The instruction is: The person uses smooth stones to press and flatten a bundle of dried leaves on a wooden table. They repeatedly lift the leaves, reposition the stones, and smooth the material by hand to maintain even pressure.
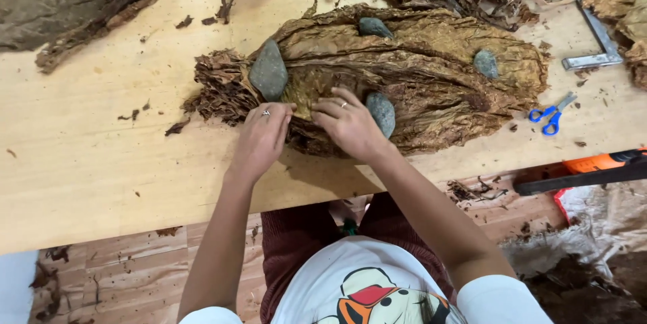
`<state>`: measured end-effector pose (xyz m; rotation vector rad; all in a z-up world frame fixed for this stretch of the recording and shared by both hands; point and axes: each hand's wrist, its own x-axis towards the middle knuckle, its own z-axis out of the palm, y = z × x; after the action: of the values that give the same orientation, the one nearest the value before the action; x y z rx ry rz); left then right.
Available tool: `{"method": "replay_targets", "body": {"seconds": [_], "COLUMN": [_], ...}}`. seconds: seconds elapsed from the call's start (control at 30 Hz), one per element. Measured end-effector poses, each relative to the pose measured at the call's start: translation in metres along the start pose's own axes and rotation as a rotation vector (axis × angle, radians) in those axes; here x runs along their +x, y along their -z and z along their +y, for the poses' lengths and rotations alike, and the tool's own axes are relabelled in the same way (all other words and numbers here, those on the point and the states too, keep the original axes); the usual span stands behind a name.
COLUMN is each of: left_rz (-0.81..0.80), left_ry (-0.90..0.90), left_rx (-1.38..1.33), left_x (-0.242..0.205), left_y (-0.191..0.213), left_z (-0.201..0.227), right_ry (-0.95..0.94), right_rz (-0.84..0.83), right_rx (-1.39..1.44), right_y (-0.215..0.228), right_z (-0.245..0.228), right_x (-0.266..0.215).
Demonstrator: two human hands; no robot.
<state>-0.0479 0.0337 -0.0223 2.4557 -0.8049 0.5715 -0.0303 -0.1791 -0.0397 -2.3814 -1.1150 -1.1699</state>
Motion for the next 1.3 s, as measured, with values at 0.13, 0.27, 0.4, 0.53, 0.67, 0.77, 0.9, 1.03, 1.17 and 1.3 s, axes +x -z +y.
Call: {"method": "replay_targets", "body": {"seconds": [0.13,0.27,0.4,0.53,0.67,0.77,0.9,1.03,1.17,1.3], "left_rz": [-0.109,-0.129,-0.179,-0.258,-0.195,-0.169,-0.122,-0.094,-0.14,-0.207], "left_ry": [-0.045,-0.177,-0.276,-0.205,-0.179,-0.188,-0.133,-0.112,-0.075,-0.06], "left_rx": [-0.005,-0.06,-0.267,-0.235,-0.161,-0.122,-0.064,-0.008,-0.112,-0.054], "left_x": [0.01,0.048,0.092,0.11,0.111,0.107,0.104,0.101,0.104,0.104], "left_y": [0.025,0.027,-0.01,-0.047,-0.055,-0.057,-0.076,-0.081,-0.068,-0.071], "left_z": [0.016,0.035,0.035,0.005,0.004,0.004,0.0,0.002,0.01,0.008], "right_ry": [-0.056,-0.062,-0.036,-0.074,-0.115,-0.124,-0.134,-0.144,-0.191,-0.299], "right_rz": [-0.02,0.051,0.155,0.152,0.133,0.127,0.132,0.136,0.105,-0.043], "right_rx": [0.004,-0.001,-0.009,0.013,0.06,0.076,0.08,0.067,0.08,0.433], "right_y": [0.009,0.02,0.013,0.013,0.011,0.01,0.009,0.009,0.014,0.032], "right_z": [-0.016,-0.028,-0.026,-0.034,-0.037,-0.034,-0.036,-0.043,-0.048,-0.027], "right_x": [-0.001,0.008,0.004,-0.004,-0.008,-0.013,-0.016,-0.019,-0.018,-0.018]}}
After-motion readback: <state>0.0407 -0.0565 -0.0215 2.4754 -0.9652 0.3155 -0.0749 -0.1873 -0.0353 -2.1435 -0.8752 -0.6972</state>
